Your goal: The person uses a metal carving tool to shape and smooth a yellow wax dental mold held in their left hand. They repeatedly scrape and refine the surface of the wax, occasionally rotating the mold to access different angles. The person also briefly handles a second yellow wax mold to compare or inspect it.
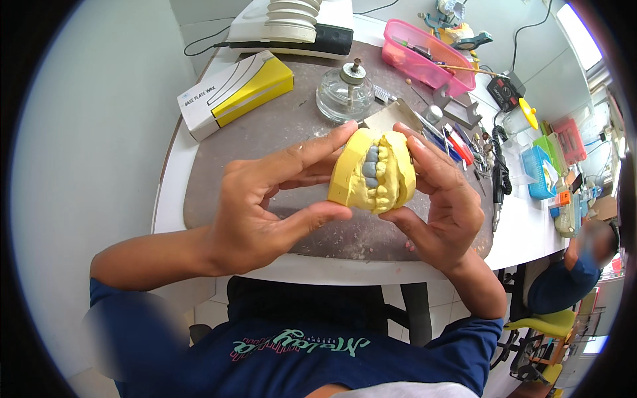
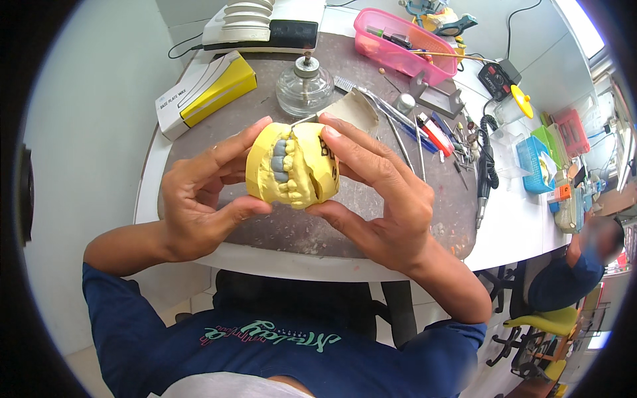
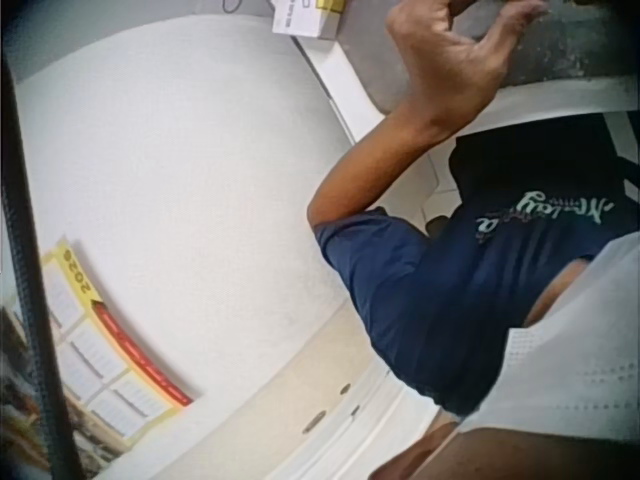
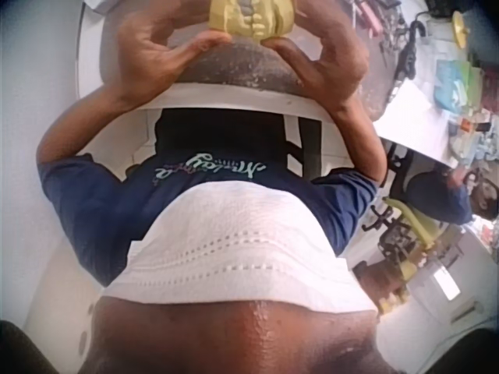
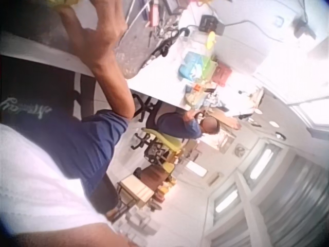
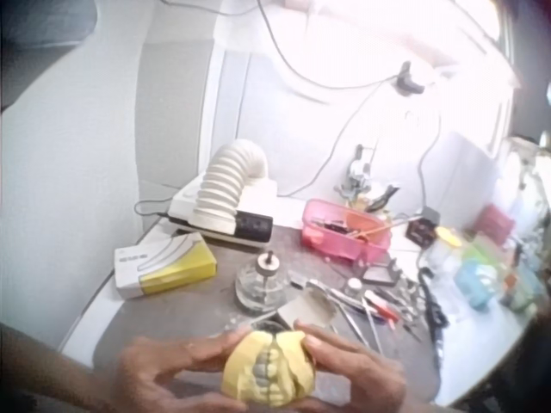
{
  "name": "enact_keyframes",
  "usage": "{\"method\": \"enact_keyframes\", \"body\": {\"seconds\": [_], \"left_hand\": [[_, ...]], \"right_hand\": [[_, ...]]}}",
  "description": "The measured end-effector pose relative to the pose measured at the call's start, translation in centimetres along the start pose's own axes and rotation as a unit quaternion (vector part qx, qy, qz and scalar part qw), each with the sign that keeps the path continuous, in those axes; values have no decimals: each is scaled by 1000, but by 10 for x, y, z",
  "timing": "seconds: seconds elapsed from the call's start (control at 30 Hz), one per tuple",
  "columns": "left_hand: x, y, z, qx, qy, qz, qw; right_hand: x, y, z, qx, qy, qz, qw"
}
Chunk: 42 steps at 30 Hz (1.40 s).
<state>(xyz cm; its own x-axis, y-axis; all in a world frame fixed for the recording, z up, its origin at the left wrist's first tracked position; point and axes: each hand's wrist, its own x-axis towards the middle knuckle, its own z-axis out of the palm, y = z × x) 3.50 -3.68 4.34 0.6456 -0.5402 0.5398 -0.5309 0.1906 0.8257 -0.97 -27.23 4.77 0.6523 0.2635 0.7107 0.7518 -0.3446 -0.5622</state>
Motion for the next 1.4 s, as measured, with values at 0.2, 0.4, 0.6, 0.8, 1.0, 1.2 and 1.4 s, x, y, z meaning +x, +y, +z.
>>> {"method": "enact_keyframes", "body": {"seconds": [0.2,0.4,0.6,0.8,1.0,1.2,1.4], "left_hand": [[-1,-1,-2,10,-7,13,1000],[-1,-4,0,13,12,27,999],[-3,5,-8,106,-40,25,993],[-7,7,-4,131,-30,40,990],[-8,10,-3,148,-26,59,987],[-12,20,-5,163,-35,14,986],[-22,38,7,100,1,-5,995]], "right_hand": [[0,0,-1,13,6,1,1000],[0,-1,-1,-5,2,-3,1000],[-1,-2,-2,-43,-13,-28,999],[-5,-3,-2,-57,-32,-33,997],[-5,-7,-3,-56,-37,-37,997],[-1,-9,-2,-66,-43,-31,996],[1,-27,-3,-45,-31,-16,998]]}}
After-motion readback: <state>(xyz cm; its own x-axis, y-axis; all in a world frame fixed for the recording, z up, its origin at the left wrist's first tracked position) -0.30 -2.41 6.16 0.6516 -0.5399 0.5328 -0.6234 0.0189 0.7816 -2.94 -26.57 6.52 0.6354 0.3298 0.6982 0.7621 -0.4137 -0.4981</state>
